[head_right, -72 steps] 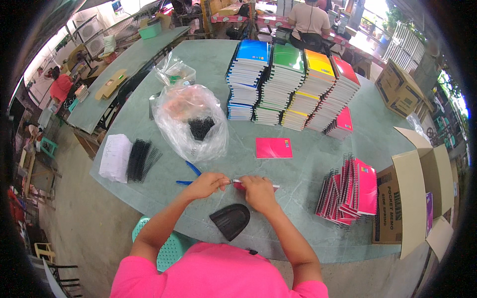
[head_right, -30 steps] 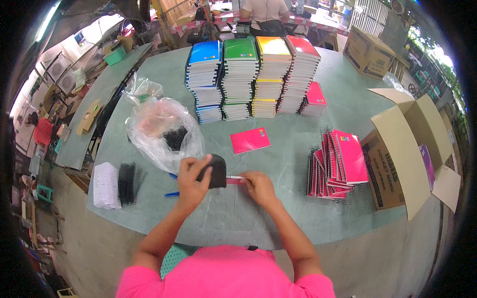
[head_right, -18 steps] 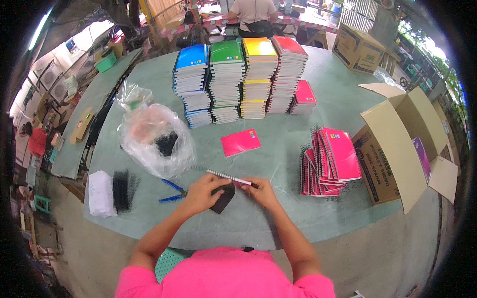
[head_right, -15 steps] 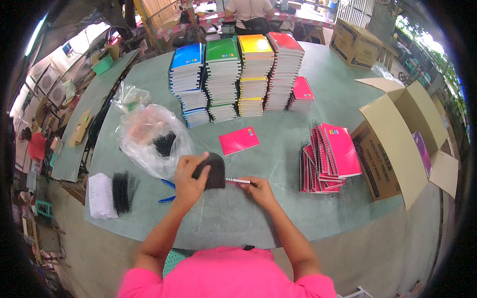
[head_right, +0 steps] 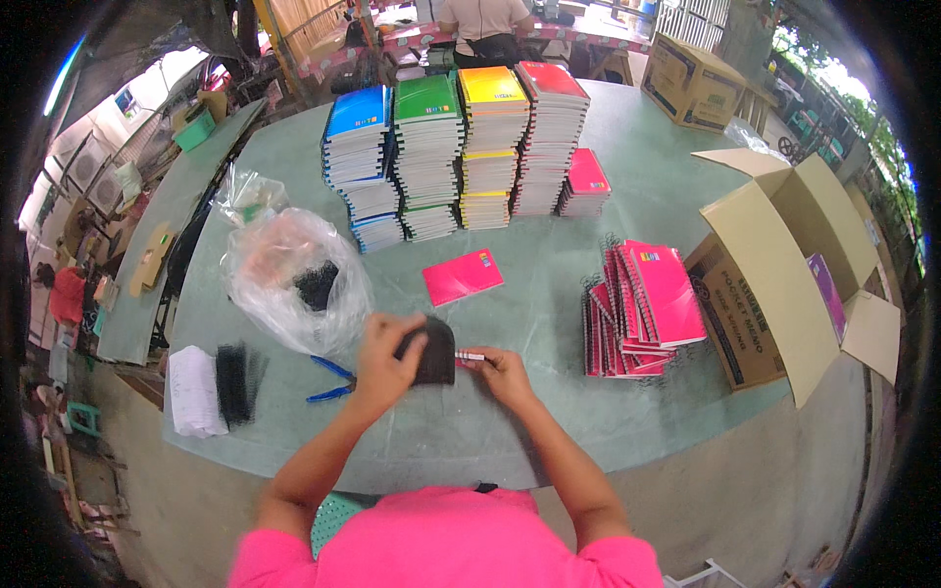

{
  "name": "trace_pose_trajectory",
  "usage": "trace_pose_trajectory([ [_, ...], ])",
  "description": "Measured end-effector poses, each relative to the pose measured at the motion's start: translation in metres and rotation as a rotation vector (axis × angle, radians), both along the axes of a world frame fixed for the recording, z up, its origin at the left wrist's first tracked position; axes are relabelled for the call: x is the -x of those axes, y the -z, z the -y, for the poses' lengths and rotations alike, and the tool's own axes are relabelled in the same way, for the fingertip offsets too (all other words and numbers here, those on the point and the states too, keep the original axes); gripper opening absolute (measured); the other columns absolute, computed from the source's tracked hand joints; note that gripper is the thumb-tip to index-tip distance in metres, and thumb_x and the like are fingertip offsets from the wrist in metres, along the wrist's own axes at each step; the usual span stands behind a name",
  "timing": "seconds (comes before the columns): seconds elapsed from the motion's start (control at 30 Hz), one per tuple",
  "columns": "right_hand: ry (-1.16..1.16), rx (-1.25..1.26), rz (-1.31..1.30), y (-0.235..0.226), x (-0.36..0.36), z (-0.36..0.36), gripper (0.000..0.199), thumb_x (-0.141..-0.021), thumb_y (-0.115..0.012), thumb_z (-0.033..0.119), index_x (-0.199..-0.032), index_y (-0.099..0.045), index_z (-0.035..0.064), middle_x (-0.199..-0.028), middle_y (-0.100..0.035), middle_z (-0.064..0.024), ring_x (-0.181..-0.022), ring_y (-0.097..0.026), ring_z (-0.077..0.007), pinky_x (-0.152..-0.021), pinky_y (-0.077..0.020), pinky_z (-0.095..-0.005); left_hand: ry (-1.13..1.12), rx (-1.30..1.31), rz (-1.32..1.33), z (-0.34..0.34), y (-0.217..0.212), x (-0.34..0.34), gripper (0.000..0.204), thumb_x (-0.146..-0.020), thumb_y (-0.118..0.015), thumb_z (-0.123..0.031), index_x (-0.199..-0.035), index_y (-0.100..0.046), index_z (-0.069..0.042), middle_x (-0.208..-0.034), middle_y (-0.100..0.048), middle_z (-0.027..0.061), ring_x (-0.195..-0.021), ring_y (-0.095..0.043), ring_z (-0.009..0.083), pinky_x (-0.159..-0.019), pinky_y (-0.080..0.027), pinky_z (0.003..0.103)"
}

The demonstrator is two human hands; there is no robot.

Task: The person assembles notebooks by threading wire coils through pre-punched holes in paper and covers by hand, uses pliers to trim the wire, and stacks the completed notebooks into a box.

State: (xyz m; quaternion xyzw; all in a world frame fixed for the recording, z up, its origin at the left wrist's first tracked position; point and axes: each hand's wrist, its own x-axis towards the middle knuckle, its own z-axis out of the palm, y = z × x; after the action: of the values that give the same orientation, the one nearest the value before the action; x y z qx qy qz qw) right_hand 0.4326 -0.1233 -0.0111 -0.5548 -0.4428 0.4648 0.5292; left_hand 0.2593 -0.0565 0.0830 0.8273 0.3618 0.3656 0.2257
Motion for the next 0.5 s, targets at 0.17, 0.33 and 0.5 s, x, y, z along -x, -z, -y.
trace_pose_trajectory([
  [0.17, -0.011, 0.035, 0.124, -0.005, -0.001, -0.001, 0.019, -0.081, -0.056, 0.003, -0.098, -0.063, 0.0024, -0.086, -0.065, -0.0033, -0.079, -0.056, -0.0075, -0.073, -0.0446, -0.0232, 0.218, 0.101, -0.285, 0.025, 0.028, -0.002, 0.033, -0.069, -0.065, -0.011, -0.100, -0.057, -0.009, -0.092, -0.050, 0.0120, -0.087, -0.052, 0.0291, -0.073, -0.044, 0.039],
  [0.33, -0.031, 0.009, -0.019, -0.015, 0.007, -0.001, 0.022, -0.081, -0.059, 0.008, -0.101, -0.061, 0.0017, -0.089, -0.063, -0.0030, -0.078, -0.055, -0.0086, -0.071, -0.0450, -0.0240, 0.392, 0.384, -0.405, 0.021, 0.036, 0.010, 0.030, -0.070, -0.067, -0.023, -0.095, -0.060, -0.008, -0.091, -0.054, 0.0146, -0.085, -0.053, 0.0314, -0.074, -0.044, 0.039],
  [0.5, -0.036, -0.031, -0.109, -0.009, 0.009, -0.001, 0.021, -0.081, -0.061, 0.009, -0.100, -0.060, 0.0008, -0.088, -0.062, -0.0020, -0.079, -0.055, -0.0082, -0.072, -0.0451, -0.0226, 0.318, 0.104, -0.290, 0.028, 0.030, 0.003, 0.027, -0.074, -0.063, -0.021, -0.098, -0.060, -0.008, -0.091, -0.054, 0.0139, -0.089, -0.052, 0.0300, -0.075, -0.042, 0.040],
])
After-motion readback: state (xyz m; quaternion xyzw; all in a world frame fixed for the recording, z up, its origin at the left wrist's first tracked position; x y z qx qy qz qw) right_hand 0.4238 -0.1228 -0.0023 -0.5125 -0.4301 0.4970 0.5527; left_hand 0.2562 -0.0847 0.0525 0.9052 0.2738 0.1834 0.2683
